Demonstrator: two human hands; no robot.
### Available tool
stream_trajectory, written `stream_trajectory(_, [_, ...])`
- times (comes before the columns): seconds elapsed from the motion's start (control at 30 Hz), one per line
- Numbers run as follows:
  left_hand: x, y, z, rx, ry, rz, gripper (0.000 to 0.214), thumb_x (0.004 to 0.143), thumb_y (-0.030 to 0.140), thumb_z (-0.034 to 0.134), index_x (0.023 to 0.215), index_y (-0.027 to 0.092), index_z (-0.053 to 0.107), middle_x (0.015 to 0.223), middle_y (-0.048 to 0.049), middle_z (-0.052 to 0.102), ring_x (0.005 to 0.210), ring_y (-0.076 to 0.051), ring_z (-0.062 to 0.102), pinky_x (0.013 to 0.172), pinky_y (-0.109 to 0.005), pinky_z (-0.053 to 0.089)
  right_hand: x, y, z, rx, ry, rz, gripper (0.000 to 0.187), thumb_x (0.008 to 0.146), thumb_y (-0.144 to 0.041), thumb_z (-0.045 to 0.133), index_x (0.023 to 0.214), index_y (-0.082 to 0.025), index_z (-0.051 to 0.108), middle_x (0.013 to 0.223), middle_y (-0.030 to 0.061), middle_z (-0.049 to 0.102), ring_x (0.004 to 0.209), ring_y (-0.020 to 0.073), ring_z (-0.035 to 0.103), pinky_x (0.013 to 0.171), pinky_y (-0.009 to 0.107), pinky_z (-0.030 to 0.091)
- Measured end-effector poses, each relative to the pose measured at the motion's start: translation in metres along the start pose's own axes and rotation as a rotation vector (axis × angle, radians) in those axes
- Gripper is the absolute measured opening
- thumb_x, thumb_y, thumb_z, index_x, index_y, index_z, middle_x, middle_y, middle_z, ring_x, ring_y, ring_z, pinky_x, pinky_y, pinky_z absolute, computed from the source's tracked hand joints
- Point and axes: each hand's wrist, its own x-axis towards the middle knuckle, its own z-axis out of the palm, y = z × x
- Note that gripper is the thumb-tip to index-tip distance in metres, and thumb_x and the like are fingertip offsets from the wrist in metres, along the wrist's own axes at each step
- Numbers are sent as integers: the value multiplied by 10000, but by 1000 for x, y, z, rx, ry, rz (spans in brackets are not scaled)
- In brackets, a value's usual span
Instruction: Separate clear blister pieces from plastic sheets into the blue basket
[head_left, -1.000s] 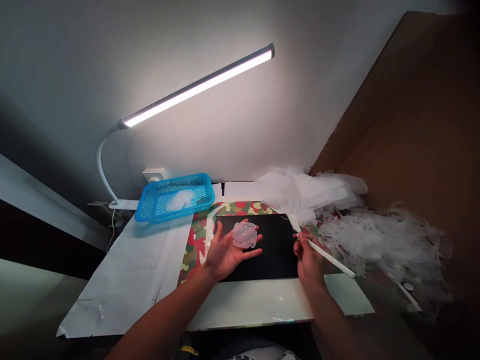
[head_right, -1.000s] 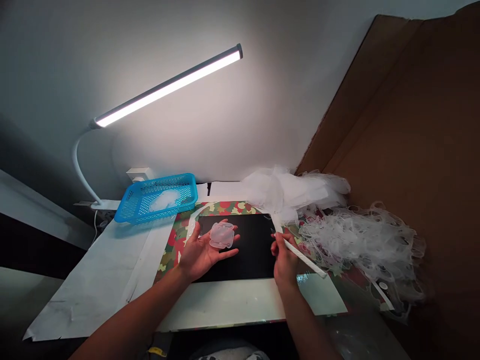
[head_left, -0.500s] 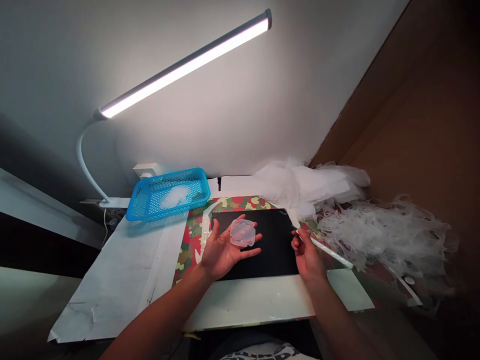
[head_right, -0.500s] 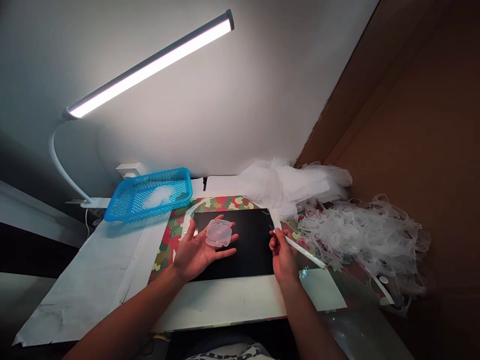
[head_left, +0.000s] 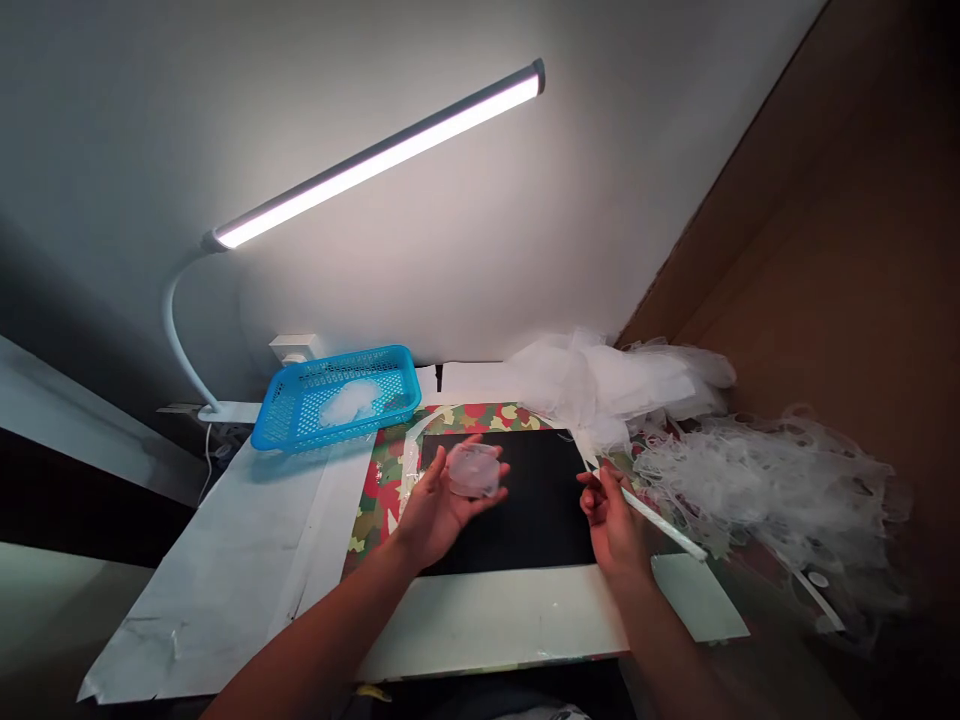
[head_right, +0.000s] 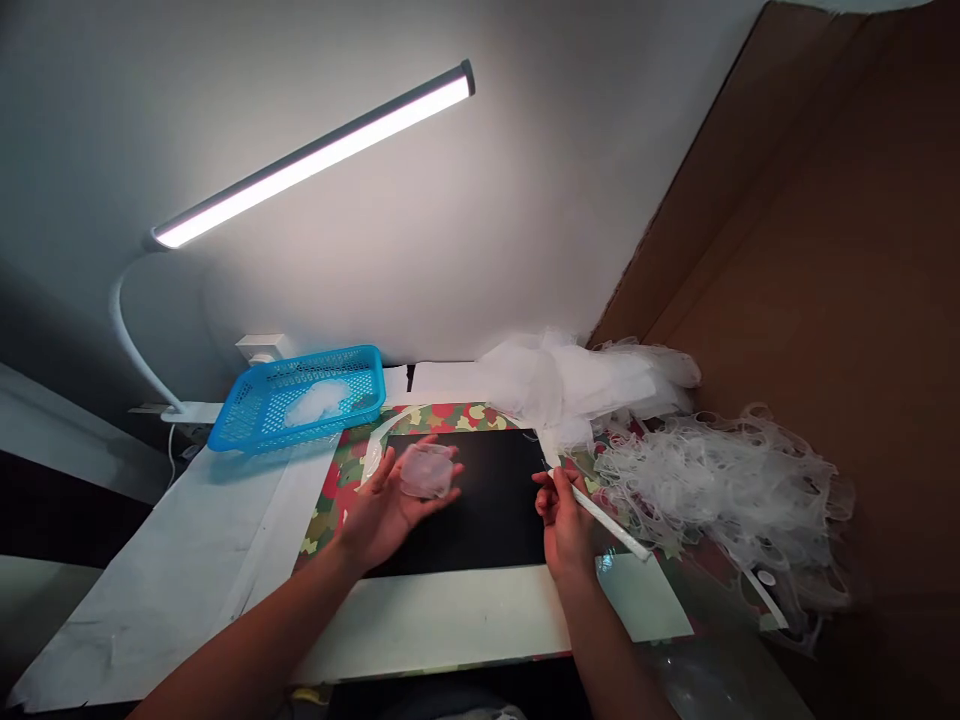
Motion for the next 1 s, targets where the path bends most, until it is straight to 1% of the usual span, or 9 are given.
stream_trajectory(0.17, [23,91,-33,587,430,593,554,918,426,495,1427,227,405,1470,-104,460,1338,-285,449,1126,-495,330,4,-1,6,-210,-189,-49,473,886,-617,489,1166,-240,539,894,67,759,546,121,615,530,235,465])
stream_trajectory(0.27, [34,144,-53,1191,693,583,619,829,375,601,1401,182,466,1515,-125,396,1453,-338,221,1182,-533,150,41,-17,21,-581,-304,-319,491,931,-607,391,1089,-201,617,1056,119,726,849,216,695,712,323,522])
stream_trajectory(0.33, [36,155,-54,1525,725,570,605,809,355,608,1371,154,509,1526,-140,374,1472,-363,118,1177,-563,103,80,-33,35,-919,-275,-626,496,941,-577,379,1076,-188,656,1101,134,702,1021,266,654,859,396,501])
stream_trajectory(0.43, [35,130,-39,1756,441,525,535,859,399,531,1337,157,540,1504,-137,408,1455,-331,222,1166,-535,200,141,-56,59,-1043,-166,-724,421,865,-510,559,1079,-164,671,1207,189,641,1201,344,518,1001,490,391])
stream_trajectory(0.53, [31,85,-20,1732,86,362,493,881,448,514,1304,201,569,1477,-113,447,1406,-292,347,1159,-475,261,177,-72,81,-1138,-158,-741,227,803,-391,661,881,-179,688,1028,169,696,1094,335,559,944,456,411])
stream_trajectory(0.7, [26,36,-10,1311,-184,93,625,843,572,586,1398,312,463,1545,-71,349,1415,-296,324,1165,-472,243,152,-86,107,-1148,-290,-850,167,873,-307,559,790,-195,651,792,80,688,803,230,625,780,331,459])
stream_trajectory(0.77, [30,26,-11,928,-167,-50,720,862,693,448,1455,296,353,1536,-115,349,1363,-307,408,1106,-496,337,117,-85,110,-1141,-476,-895,149,871,-324,588,814,-207,661,810,49,692,767,193,628,757,288,469])
stream_trajectory(0.87, [39,12,-19,569,-93,-165,799,869,765,243,1459,229,310,1441,-180,447,1250,-319,529,1011,-510,429,54,-75,99,-1120,-1104,-860,80,845,-260,640,889,-210,684,1008,56,696,851,173,646,785,265,482])
stream_trajectory(1.0, [40,-1,-32,1003,104,119,617,879,468,547,1415,207,394,1351,-149,511,1248,-298,505,1045,-471,400,-10,-49,57,-1123,-1500,-661,62,826,-189,649,871,-191,691,1051,41,697,829,143,650,748,232,484])
